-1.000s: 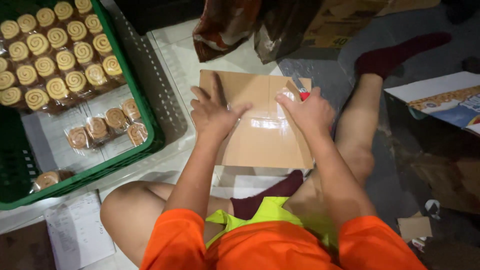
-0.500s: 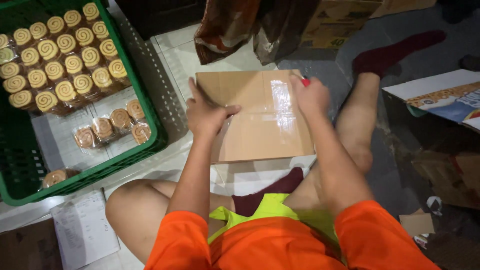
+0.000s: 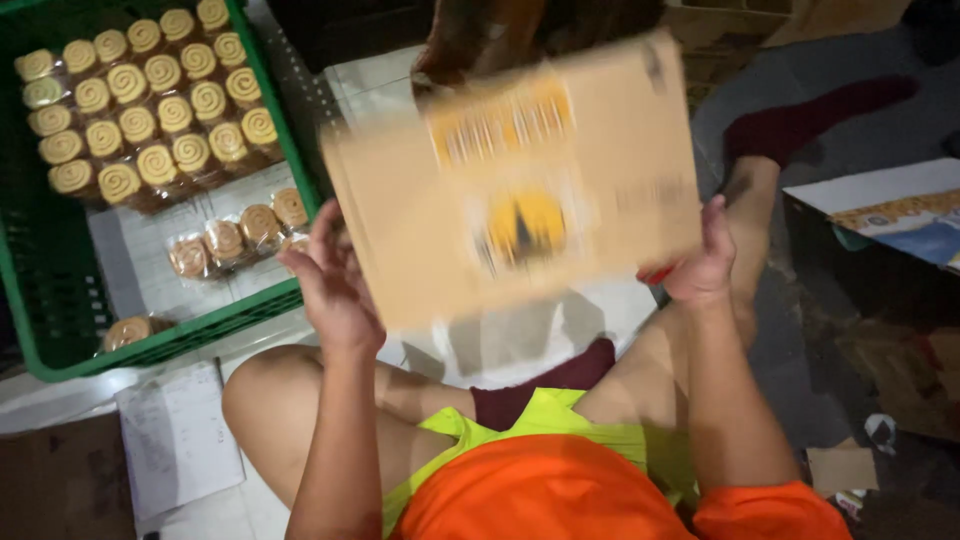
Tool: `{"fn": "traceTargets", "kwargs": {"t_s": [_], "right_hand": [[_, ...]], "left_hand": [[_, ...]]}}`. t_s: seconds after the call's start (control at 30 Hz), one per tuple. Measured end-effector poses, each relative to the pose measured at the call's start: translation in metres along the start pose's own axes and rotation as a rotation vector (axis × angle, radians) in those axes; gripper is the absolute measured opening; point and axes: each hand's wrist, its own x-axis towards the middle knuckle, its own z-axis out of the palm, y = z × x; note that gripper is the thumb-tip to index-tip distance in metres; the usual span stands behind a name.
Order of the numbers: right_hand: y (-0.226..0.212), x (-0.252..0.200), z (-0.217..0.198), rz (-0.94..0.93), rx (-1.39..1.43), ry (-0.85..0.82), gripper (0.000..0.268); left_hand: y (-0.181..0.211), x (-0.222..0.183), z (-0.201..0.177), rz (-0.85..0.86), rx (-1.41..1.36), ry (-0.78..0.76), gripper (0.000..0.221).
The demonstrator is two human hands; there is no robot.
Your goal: Assembling and taping cardboard boxes for packaging while sitting on the floor
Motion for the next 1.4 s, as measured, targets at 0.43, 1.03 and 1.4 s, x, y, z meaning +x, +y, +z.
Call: {"fn": "traceTargets", "kwargs": {"t_s": [0.43,1.03,1.4], "right_hand": [[-0.022,-0.022,0.104,0.032,-1.082,0.062,0.083],[0.017,0.086,0.106,0.060,-1.097,0.186,0.057],[-0.029,-0.149,-0.225,-0.155,-1.234,0.492,0.054]], "left_hand": [[0.011,-0.005,0.031,-0.463,1.122,-0.133,0.123],[-0.010,0.042,0.051,-0.264,1.367,-0.044,0.116],[-0.062,0.074,-0.006,-0.295,0.469,-0.055,0.122]]}}
